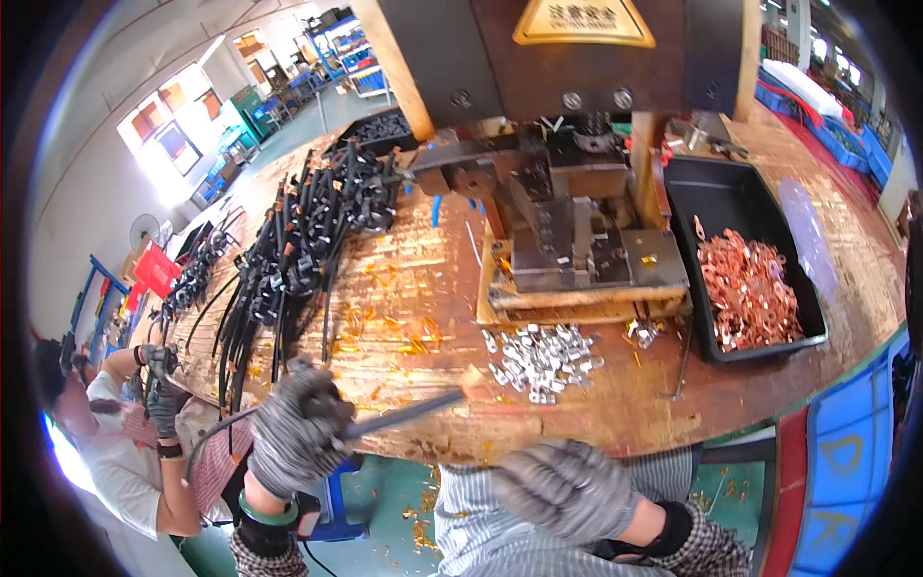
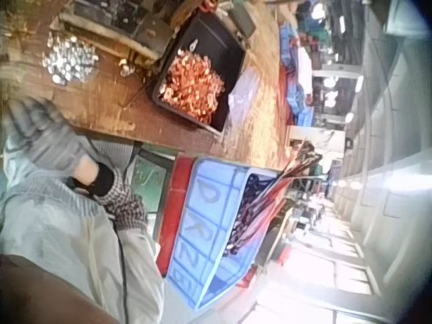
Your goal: Crimping metal terminals onto large electrical cables using a machine.
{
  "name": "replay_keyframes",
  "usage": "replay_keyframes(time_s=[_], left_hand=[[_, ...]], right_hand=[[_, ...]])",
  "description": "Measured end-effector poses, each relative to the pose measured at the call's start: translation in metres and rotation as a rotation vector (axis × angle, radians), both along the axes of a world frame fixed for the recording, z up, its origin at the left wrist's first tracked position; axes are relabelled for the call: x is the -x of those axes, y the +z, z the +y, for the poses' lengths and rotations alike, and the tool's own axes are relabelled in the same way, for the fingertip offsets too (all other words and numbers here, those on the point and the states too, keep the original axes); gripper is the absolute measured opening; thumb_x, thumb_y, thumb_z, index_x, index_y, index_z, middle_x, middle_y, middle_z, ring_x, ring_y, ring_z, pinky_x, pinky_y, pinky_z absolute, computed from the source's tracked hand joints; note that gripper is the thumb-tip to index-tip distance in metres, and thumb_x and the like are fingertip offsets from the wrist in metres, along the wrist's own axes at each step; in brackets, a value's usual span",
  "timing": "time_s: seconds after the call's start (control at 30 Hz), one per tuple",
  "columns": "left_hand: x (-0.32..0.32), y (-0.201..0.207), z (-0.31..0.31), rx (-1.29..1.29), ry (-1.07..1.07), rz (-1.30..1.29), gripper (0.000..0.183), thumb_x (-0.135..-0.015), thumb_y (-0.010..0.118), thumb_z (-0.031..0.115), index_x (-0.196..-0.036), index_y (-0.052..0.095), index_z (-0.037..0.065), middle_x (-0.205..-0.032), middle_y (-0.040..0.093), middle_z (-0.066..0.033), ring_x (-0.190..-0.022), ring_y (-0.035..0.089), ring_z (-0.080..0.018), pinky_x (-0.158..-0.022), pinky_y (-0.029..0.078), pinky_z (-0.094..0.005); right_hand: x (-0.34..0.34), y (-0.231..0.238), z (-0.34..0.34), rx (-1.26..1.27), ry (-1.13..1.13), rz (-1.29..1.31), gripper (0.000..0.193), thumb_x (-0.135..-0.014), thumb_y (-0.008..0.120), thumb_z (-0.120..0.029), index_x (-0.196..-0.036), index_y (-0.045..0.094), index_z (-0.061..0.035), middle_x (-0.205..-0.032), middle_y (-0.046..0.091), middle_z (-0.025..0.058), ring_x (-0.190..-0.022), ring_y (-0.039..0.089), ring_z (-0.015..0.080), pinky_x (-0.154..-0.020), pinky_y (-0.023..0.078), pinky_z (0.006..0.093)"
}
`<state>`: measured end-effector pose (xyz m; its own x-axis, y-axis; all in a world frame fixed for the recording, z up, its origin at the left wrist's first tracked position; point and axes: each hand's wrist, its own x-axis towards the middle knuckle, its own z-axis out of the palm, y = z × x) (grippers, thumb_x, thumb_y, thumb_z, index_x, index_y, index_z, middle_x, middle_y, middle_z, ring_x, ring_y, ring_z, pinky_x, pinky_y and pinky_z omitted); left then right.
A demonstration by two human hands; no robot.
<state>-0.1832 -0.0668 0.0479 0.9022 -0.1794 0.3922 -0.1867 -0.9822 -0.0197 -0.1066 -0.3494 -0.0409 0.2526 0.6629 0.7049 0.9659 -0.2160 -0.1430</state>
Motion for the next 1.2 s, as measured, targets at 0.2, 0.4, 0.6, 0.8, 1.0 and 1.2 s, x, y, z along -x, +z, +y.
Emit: replay_keyframes(time_s=[0.2, 0.4, 0.6, 0.8, 1.0, 1.2], left_hand=[[-0.02, -0.028, -0.029, 0.097, -0.308, 0.404, 0.029, -0.061, 0.072, 0.023, -0.087, 0.065, 0.012, -0.1, 0.053, -0.0101, -0.092, 0.054, -0.0241, -0.074, 0.047, -0.0349], [-0.058, -0.042, -0.032, 0.159, -0.409, 0.576, 0.033, -0.06, 0.071, 0.018, -0.092, 0.064, 0.011, -0.105, 0.052, -0.0111, -0.097, 0.052, -0.0294, -0.081, 0.045, -0.0363], [-0.065, -0.033, -0.052, 0.155, -0.415, 0.449, 0.042, -0.057, 0.073, 0.025, -0.094, 0.062, 0.008, -0.118, 0.046, -0.0216, -0.105, 0.047, -0.0392, -0.092, 0.037, -0.0465], [-0.053, -0.089, -0.115, 0.004, -0.514, 0.172, 0.029, -0.069, 0.06, 0.021, -0.096, 0.057, 0.01, -0.094, 0.058, -0.0084, -0.084, 0.058, -0.0264, -0.072, 0.048, -0.0371], [-0.056, -0.092, -0.116, 0.154, -0.51, 0.338, 0.034, -0.069, 0.06, 0.03, -0.096, 0.058, 0.01, -0.084, 0.058, -0.0085, -0.07, 0.057, -0.0246, -0.055, 0.046, -0.0369], [-0.056, -0.082, -0.111, 0.188, -0.515, 0.325, 0.033, -0.072, 0.059, 0.033, -0.094, 0.059, 0.009, -0.08, 0.058, -0.0095, -0.066, 0.057, -0.0253, -0.051, 0.043, -0.0366]], right_hand=[[-0.015, 0.002, 0.002, 0.275, -0.058, -0.033, 0.035, -0.078, 0.05, -0.019, -0.111, 0.05, -0.0094, -0.093, 0.055, 0.0041, -0.085, 0.055, 0.0178, -0.096, 0.035, 0.0448], [-0.012, -0.032, -0.016, 0.348, -0.021, 0.063, 0.032, -0.076, 0.051, -0.019, -0.102, 0.051, -0.001, -0.074, 0.054, 0.0089, -0.073, 0.054, 0.0226, -0.074, 0.044, 0.0412], [-0.012, -0.047, -0.009, 0.293, -0.078, 0.287, 0.031, -0.076, 0.056, -0.027, -0.092, 0.056, -0.0007, -0.077, 0.056, 0.0124, -0.073, 0.054, 0.0272, -0.068, 0.044, 0.0374], [-0.014, -0.037, -0.015, 0.394, -0.219, 0.256, 0.021, -0.076, 0.053, -0.028, -0.075, 0.053, -0.0068, -0.06, 0.051, 0.0086, -0.06, 0.052, 0.0236, -0.053, 0.043, 0.0364], [-0.016, -0.037, -0.029, 0.421, -0.168, 0.385, 0.025, -0.077, 0.055, -0.031, -0.082, 0.055, -0.0069, -0.064, 0.053, 0.0083, -0.061, 0.054, 0.0249, -0.051, 0.043, 0.0374], [-0.022, -0.036, -0.03, 0.424, -0.022, 0.489, 0.023, -0.076, 0.053, -0.026, -0.087, 0.056, -0.0063, -0.07, 0.056, 0.0077, -0.065, 0.055, 0.0259, -0.052, 0.042, 0.0387]])
